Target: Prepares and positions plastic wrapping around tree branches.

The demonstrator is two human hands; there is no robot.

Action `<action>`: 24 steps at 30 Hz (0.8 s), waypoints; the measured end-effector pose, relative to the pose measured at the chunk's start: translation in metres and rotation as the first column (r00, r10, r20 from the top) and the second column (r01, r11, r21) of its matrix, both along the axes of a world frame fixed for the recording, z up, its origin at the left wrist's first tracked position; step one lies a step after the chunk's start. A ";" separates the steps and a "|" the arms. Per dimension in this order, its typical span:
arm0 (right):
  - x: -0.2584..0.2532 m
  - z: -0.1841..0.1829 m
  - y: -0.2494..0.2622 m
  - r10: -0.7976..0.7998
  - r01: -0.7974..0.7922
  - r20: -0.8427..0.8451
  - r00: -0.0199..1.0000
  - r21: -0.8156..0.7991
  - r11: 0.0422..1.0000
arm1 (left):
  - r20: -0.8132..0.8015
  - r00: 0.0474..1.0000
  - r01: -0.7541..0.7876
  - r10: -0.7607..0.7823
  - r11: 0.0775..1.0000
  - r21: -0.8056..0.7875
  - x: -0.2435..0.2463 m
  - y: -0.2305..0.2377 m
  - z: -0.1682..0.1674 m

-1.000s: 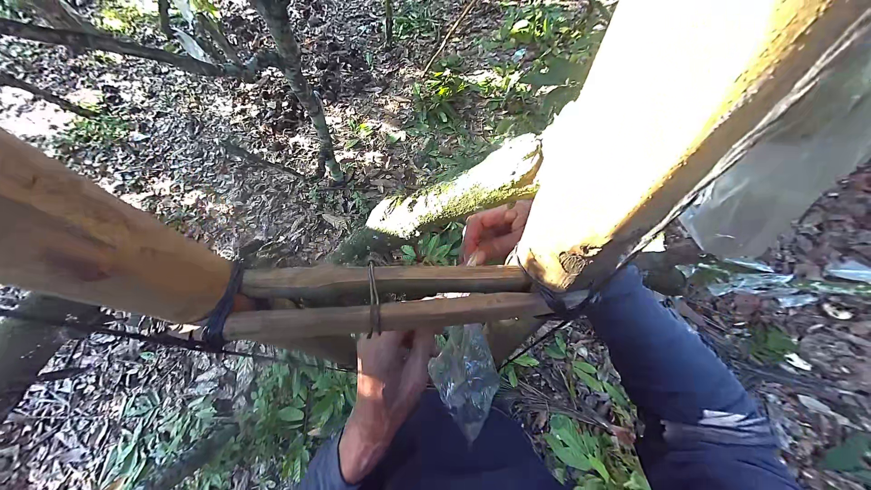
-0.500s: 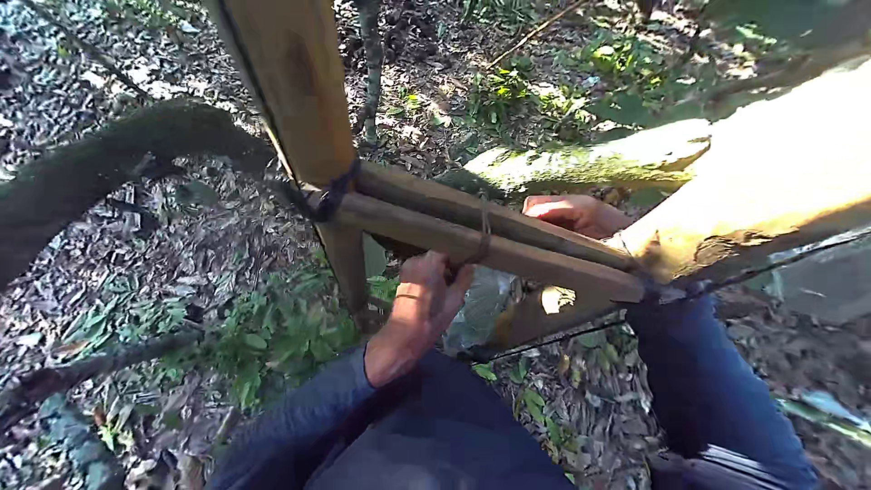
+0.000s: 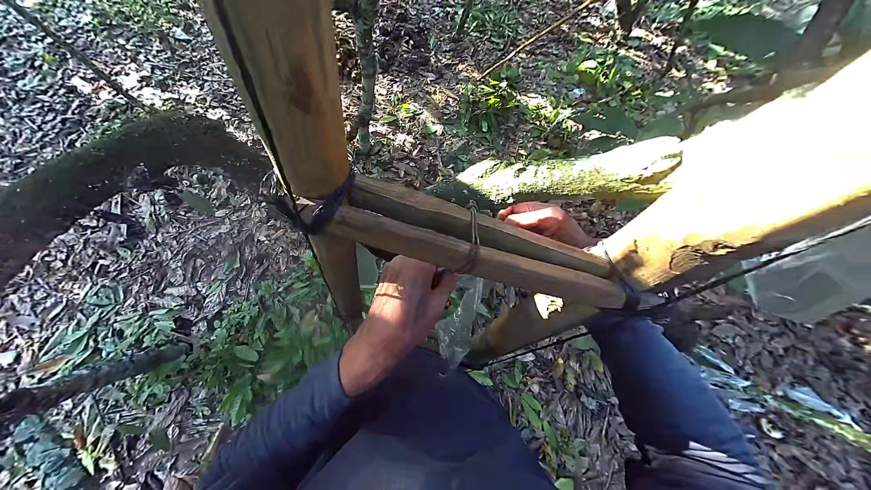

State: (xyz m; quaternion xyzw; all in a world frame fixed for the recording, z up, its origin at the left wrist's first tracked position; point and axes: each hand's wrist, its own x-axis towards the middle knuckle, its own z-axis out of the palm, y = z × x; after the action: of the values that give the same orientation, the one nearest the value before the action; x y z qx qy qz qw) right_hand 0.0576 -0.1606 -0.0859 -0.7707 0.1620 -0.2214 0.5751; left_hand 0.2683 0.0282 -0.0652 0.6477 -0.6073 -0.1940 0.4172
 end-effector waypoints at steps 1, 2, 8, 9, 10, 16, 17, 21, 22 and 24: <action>0.001 0.000 0.001 0.005 -0.005 0.020 1.000 0.012 1.000 | 0.034 0.999 -0.003 0.004 1.000 -0.009 0.000 0.000 0.000; 0.002 0.005 0.004 -0.003 0.003 0.006 1.000 0.023 1.000 | 0.069 0.998 -0.008 0.009 1.000 -0.009 0.000 0.000 0.001; 0.003 0.000 0.004 -0.137 0.127 -0.018 0.990 -0.269 0.955 | 0.113 0.993 -0.011 0.017 0.999 -0.048 -0.003 -0.003 0.002; 0.000 -0.008 0.000 -0.124 0.123 0.015 0.992 -0.279 0.952 | 0.084 0.996 -0.010 0.015 0.998 -0.060 -0.001 -0.004 0.001; -0.002 -0.014 -0.004 -0.101 0.107 0.037 0.994 -0.298 0.949 | 0.067 0.997 -0.020 0.024 0.997 -0.072 -0.001 -0.004 0.001; -0.007 -0.026 -0.006 -0.008 0.019 0.084 0.996 -0.130 0.991 | 0.147 0.988 -0.031 0.036 0.999 -0.040 -0.005 -0.008 0.009; -0.005 -0.022 -0.002 -0.020 0.025 0.083 0.996 -0.066 0.997 | 0.170 0.985 -0.014 0.018 1.000 -0.028 -0.006 -0.008 0.012; 0.012 0.009 0.012 -0.086 0.098 -0.049 0.995 0.399 0.912 | 0.172 0.984 0.045 -0.040 0.999 -0.026 -0.011 -0.011 0.009; 0.013 0.010 0.012 -0.071 0.081 -0.039 0.997 0.416 0.906 | 0.156 0.987 0.051 -0.048 0.999 -0.012 -0.011 -0.011 0.008; 0.004 -0.006 0.005 0.010 -0.027 0.135 0.991 0.124 0.992 | 0.150 0.988 0.032 -0.035 0.999 0.025 -0.013 -0.011 0.008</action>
State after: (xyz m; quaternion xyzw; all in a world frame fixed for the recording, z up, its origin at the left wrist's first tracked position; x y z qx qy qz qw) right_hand 0.0619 -0.1561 -0.0921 -0.7178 0.1295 -0.2567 0.6341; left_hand 0.2557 0.0167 -0.0573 0.6548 -0.6456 -0.1588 0.3596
